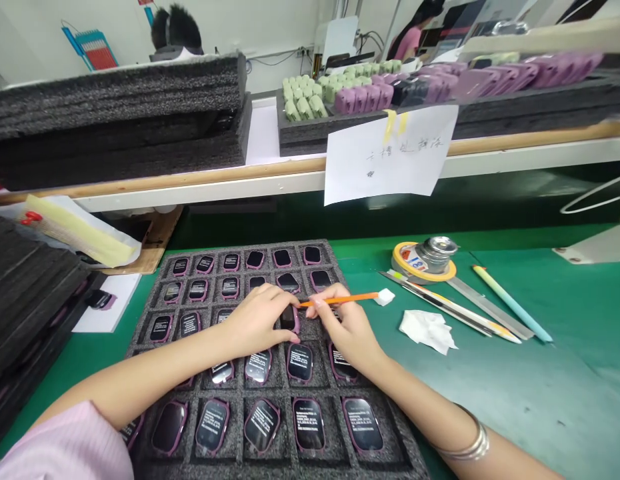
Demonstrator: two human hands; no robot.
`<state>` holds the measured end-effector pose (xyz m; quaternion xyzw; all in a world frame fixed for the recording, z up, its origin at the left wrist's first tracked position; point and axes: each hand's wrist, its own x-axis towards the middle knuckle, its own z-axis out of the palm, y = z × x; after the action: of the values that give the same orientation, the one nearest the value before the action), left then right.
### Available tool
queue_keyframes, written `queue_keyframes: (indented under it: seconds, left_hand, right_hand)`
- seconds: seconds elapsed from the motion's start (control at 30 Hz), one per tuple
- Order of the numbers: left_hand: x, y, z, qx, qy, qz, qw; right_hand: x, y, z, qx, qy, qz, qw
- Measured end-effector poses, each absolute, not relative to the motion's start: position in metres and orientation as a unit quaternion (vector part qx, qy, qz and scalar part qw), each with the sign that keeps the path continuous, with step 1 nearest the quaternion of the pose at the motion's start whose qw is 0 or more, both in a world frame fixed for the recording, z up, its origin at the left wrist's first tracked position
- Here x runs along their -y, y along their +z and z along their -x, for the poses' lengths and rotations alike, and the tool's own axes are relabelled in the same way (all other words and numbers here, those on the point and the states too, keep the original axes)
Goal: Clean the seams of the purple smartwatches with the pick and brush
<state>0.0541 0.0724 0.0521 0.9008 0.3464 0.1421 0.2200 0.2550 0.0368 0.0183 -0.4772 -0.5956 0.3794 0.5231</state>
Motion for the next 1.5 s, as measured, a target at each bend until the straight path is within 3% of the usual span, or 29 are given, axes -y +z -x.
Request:
queue_keyframes:
  seconds: [0.17, 0.33, 0.47, 0.73, 1.5]
  left_hand:
    - [-0.073, 0.051, -0.084, -0.294, 0.145, -0.925, 0.191]
    - [-0.077, 0.028, -0.118, -0.236, 0.144, -0.95, 0.146]
    - [-0.078, 0.02, -0.12, -0.253, 0.183, -0.941, 0.133]
    - [-0.075, 0.02, -0.106, -0.293, 0.235, -0.903, 0.21]
    - [-0.071, 0.029, -0.112, -0.355, 0.202, -0.882, 0.236]
  right_hand:
    - [-0.041, 0.019, -0.271, 0.489, 0.38, 0.497, 0.607]
    - [-0.048, 0.014, -0.283, 0.438, 0.399, 0.496, 0.635]
    - [-0.051, 0.012, -0.287, 0.436, 0.415, 0.49, 0.63]
    - [-0.047, 0.006, -0.287, 0.464, 0.429, 0.507, 0.586]
    - [-0.048, -0.011, -0.286, 0.499, 0.4, 0.523, 0.563]
